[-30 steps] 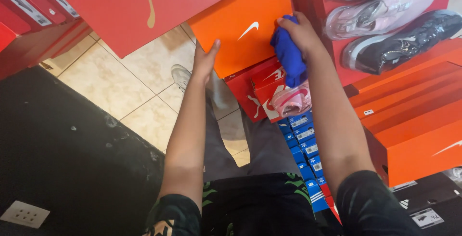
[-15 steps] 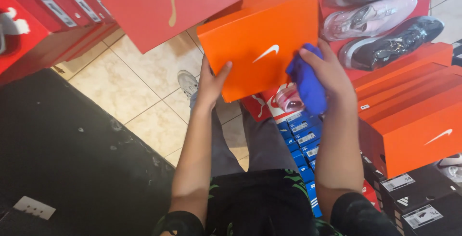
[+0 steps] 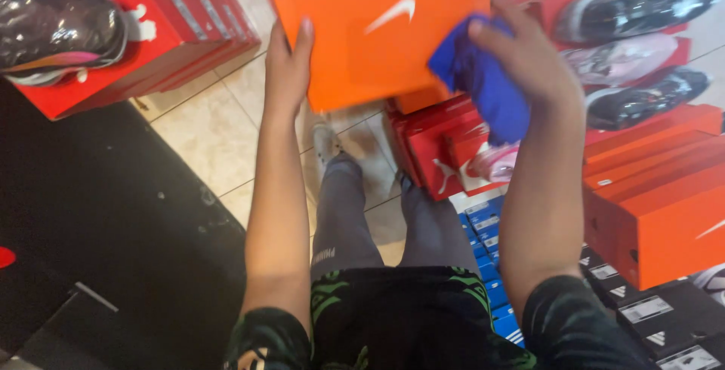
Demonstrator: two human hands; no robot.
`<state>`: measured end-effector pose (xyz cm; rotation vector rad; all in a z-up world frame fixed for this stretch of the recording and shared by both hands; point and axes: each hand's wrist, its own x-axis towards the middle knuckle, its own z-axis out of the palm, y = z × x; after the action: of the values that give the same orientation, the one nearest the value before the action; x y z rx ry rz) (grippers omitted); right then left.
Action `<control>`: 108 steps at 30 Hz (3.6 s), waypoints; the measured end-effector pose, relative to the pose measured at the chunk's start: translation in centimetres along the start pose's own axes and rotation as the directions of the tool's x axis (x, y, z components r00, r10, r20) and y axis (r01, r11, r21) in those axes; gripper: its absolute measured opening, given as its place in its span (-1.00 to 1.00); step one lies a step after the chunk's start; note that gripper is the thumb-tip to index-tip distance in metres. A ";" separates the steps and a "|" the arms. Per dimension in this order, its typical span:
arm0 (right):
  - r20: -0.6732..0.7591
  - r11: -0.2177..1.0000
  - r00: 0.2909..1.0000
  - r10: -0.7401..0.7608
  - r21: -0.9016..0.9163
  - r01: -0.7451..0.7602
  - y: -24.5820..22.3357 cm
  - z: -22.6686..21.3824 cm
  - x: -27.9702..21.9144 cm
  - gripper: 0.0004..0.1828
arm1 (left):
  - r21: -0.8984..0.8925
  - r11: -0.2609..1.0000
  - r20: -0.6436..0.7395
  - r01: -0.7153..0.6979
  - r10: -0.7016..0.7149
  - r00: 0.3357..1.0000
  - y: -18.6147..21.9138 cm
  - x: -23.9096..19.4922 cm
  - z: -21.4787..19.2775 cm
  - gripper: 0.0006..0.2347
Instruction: Wipe dust off shoe boxes using a cleaning cloth.
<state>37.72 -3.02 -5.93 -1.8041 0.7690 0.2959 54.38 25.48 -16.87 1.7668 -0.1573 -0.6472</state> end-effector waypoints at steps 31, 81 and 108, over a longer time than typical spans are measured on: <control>-0.071 0.655 0.894 -0.443 -0.707 0.268 -1.7 18.0 11.1 -0.23 | 0.196 0.953 -0.107 0.229 -0.211 0.971 -5.7 4.8 -1.4 -0.47; 0.043 0.675 0.938 -0.344 -0.684 0.279 -3.3 17.9 12.4 0.05 | -0.127 0.943 0.005 0.308 -0.310 0.951 -3.4 6.6 -5.7 -0.28; -0.171 0.720 0.936 -0.309 -0.685 0.112 -2.1 10.6 12.2 -0.22 | 0.097 0.984 0.126 0.152 -0.164 0.978 0.0 8.5 -6.0 -0.57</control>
<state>50.08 2.75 -14.91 -2.6486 0.6739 0.1745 64.53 26.91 -18.80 1.8319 -0.1391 -0.8869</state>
